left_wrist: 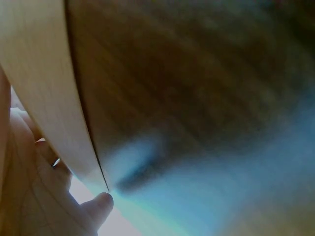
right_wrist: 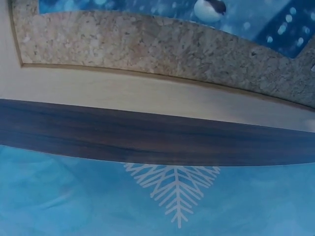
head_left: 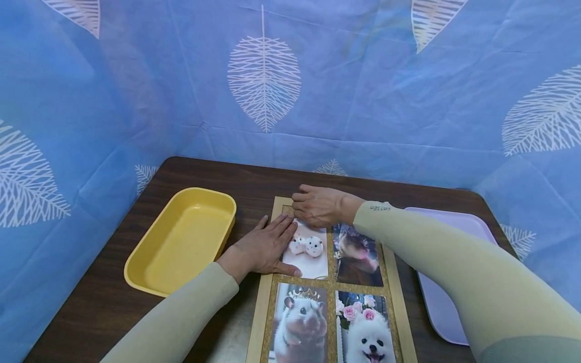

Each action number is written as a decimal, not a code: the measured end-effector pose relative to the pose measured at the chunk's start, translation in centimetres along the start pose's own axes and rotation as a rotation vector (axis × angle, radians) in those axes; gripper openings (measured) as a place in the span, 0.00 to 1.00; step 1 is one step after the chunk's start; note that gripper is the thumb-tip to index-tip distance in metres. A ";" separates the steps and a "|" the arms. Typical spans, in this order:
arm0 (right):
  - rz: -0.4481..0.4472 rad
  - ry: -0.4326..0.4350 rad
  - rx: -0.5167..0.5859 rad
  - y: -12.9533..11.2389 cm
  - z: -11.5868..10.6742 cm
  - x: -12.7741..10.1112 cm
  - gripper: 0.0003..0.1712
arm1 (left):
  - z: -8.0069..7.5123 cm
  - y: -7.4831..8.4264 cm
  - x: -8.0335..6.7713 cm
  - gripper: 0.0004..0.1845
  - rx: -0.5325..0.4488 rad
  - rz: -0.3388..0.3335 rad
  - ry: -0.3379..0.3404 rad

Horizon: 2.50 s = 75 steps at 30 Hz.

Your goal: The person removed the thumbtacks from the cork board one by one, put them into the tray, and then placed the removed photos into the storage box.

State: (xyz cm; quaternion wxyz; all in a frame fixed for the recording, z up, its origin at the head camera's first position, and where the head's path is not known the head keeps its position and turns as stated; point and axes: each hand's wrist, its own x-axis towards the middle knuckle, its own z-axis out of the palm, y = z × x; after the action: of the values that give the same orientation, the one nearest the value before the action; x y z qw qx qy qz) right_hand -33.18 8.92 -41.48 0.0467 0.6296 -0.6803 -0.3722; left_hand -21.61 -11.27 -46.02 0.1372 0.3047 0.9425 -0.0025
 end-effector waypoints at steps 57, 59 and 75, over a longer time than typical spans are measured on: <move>0.149 0.217 -0.057 -1.1 -1.1 -4.8 0.16 | -0.4 0.9 -0.1 0.65 -0.067 -0.040 -0.008; 0.174 0.236 -0.046 -1.4 -1.1 -5.4 0.16 | -0.5 0.9 -0.1 0.65 -0.074 -0.038 -0.006; 0.378 0.384 -0.015 -4.6 0.3 -12.0 0.15 | -0.3 1.2 0.1 0.65 -0.116 -0.014 0.016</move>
State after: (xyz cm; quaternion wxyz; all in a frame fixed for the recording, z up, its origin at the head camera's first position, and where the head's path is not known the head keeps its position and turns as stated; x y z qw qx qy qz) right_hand -27.10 20.03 -39.44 0.2481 0.5500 -0.7619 -0.2356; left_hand -21.09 -10.25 -45.61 0.1473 0.2896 0.9442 0.0535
